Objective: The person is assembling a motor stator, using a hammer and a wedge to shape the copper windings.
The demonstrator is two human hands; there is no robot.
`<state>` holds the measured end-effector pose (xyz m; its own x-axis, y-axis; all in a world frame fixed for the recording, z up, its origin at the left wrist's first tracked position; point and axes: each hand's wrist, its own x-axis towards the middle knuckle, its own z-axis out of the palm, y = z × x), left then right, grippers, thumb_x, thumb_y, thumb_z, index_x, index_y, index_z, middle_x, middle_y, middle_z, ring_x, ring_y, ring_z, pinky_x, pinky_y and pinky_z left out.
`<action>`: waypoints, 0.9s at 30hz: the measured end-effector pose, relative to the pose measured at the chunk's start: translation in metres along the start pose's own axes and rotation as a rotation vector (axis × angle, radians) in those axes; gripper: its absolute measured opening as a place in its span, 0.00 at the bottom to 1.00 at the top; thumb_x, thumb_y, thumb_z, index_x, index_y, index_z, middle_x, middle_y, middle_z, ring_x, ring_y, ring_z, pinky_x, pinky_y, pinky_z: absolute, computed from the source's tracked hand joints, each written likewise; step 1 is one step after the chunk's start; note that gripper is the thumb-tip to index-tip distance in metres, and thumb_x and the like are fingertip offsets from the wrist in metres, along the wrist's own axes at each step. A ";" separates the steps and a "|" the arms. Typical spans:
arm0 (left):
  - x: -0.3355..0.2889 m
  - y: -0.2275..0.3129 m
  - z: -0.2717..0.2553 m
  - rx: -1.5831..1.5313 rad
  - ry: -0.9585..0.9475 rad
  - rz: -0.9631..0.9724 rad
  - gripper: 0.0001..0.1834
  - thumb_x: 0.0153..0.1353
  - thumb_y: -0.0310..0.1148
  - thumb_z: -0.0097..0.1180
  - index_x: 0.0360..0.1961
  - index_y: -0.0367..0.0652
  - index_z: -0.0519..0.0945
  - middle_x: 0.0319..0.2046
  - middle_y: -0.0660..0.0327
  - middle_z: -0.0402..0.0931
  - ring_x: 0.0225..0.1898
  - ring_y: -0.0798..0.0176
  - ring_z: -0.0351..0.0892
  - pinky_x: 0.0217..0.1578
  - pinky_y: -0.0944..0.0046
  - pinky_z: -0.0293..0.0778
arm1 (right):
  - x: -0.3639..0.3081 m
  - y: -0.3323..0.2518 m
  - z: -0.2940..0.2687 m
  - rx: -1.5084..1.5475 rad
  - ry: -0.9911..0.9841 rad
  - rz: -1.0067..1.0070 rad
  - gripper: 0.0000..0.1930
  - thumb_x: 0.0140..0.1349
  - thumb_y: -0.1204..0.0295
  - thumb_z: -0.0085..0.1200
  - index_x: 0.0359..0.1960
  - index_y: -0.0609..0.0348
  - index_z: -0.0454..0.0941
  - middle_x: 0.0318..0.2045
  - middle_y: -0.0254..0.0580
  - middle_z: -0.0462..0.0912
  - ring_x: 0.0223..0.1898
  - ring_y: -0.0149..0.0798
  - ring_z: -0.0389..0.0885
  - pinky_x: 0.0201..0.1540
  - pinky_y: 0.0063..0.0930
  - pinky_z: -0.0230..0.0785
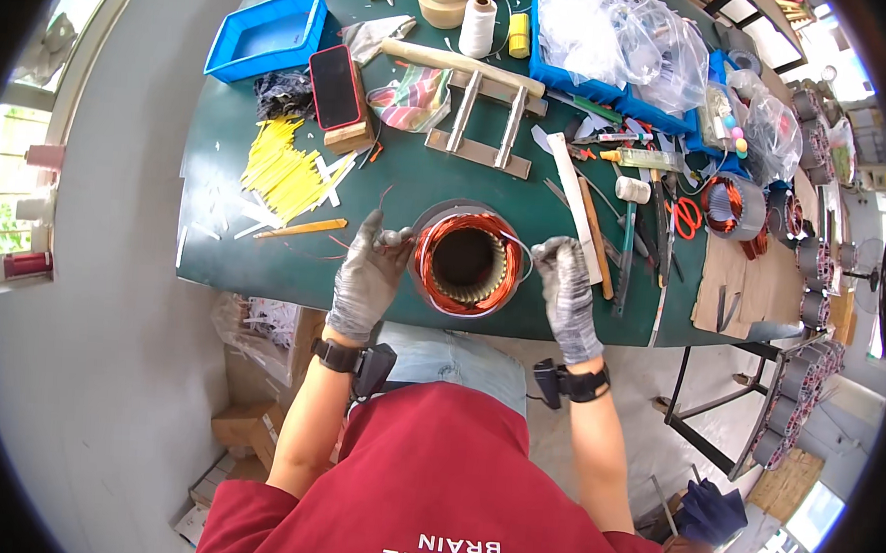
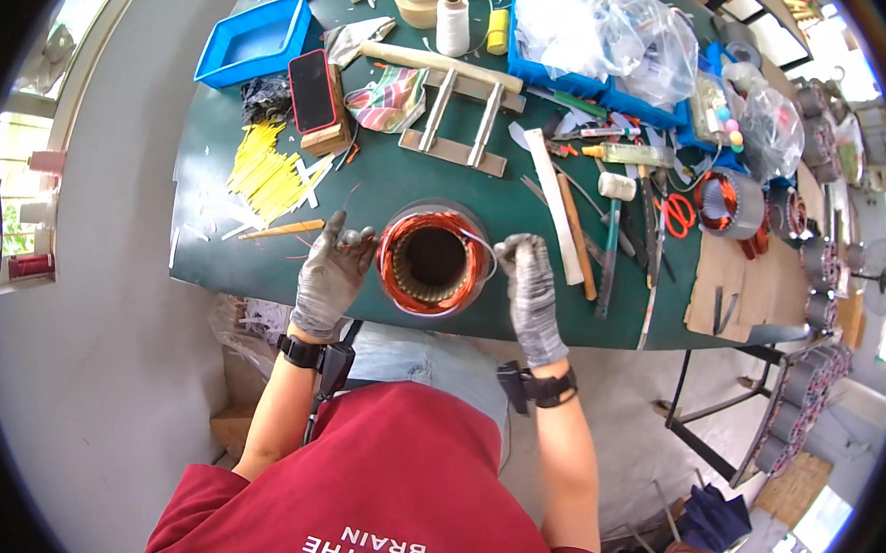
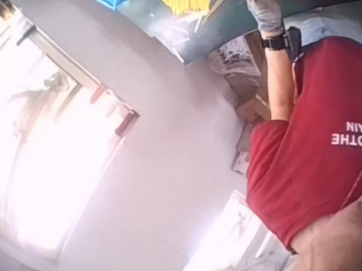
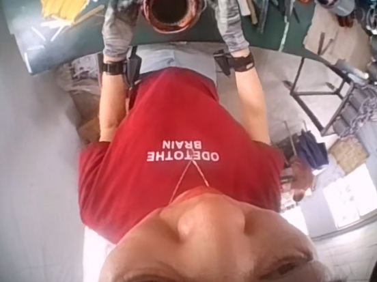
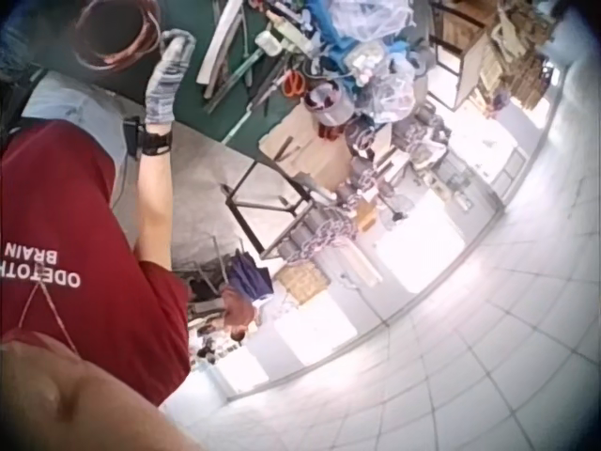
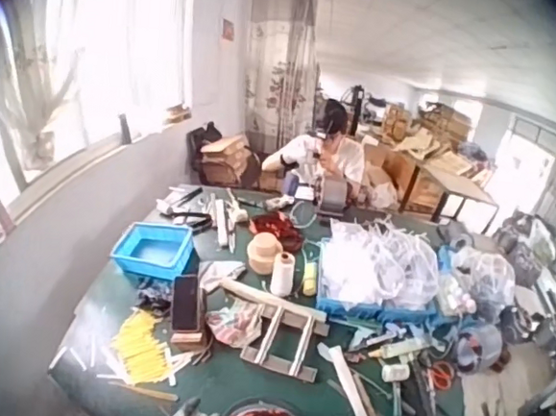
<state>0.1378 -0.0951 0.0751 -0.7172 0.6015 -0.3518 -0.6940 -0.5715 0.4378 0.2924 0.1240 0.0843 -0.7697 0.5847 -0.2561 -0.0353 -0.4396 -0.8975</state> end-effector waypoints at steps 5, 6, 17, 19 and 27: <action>-0.032 0.006 0.007 0.235 0.032 0.171 0.22 0.63 0.35 0.49 0.58 0.49 0.63 0.37 0.63 0.75 0.51 0.59 0.70 0.60 0.58 0.57 | -0.006 -0.048 0.060 -1.403 -0.110 -0.558 0.07 0.61 0.67 0.45 0.31 0.57 0.72 0.29 0.48 0.73 0.32 0.45 0.74 0.39 0.37 0.68; -0.035 0.005 0.003 0.270 0.073 0.192 0.21 0.63 0.34 0.49 0.56 0.42 0.63 0.39 0.61 0.74 0.46 0.63 0.71 0.58 0.60 0.60 | 0.002 -0.041 0.067 -1.546 -0.339 -0.407 0.08 0.59 0.65 0.47 0.32 0.55 0.74 0.32 0.49 0.75 0.34 0.46 0.76 0.39 0.38 0.69; -0.077 0.035 0.095 0.801 0.123 -0.107 0.10 0.65 0.31 0.46 0.43 0.39 0.73 0.18 0.72 0.61 0.16 0.80 0.56 0.17 0.80 0.57 | 0.057 0.043 0.066 -1.646 -0.978 -0.093 0.14 0.56 0.69 0.49 0.43 0.59 0.77 0.38 0.55 0.79 0.42 0.53 0.78 0.47 0.39 0.70; -0.061 0.023 0.121 0.826 0.104 -0.127 0.09 0.64 0.30 0.46 0.42 0.37 0.73 0.20 0.69 0.65 0.19 0.79 0.60 0.20 0.79 0.60 | 0.032 -0.001 0.071 -1.370 -0.877 -0.270 0.16 0.63 0.69 0.40 0.50 0.55 0.73 0.49 0.48 0.76 0.50 0.46 0.74 0.54 0.33 0.65; 0.051 -0.080 0.019 2.396 -0.468 -0.171 0.15 0.55 0.25 0.47 0.44 0.36 0.76 0.43 0.43 0.74 0.44 0.48 0.77 0.44 0.56 0.72 | -0.069 -0.039 -0.040 -0.732 -0.018 -0.173 0.12 0.64 0.71 0.42 0.45 0.62 0.73 0.34 0.42 0.80 0.34 0.35 0.78 0.40 0.25 0.71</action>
<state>0.1582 -0.0079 0.0376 -0.4035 0.7729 -0.4897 0.7343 0.5929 0.3306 0.3723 0.1285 0.1223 -0.8019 0.5906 -0.0897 0.2717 0.2270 -0.9352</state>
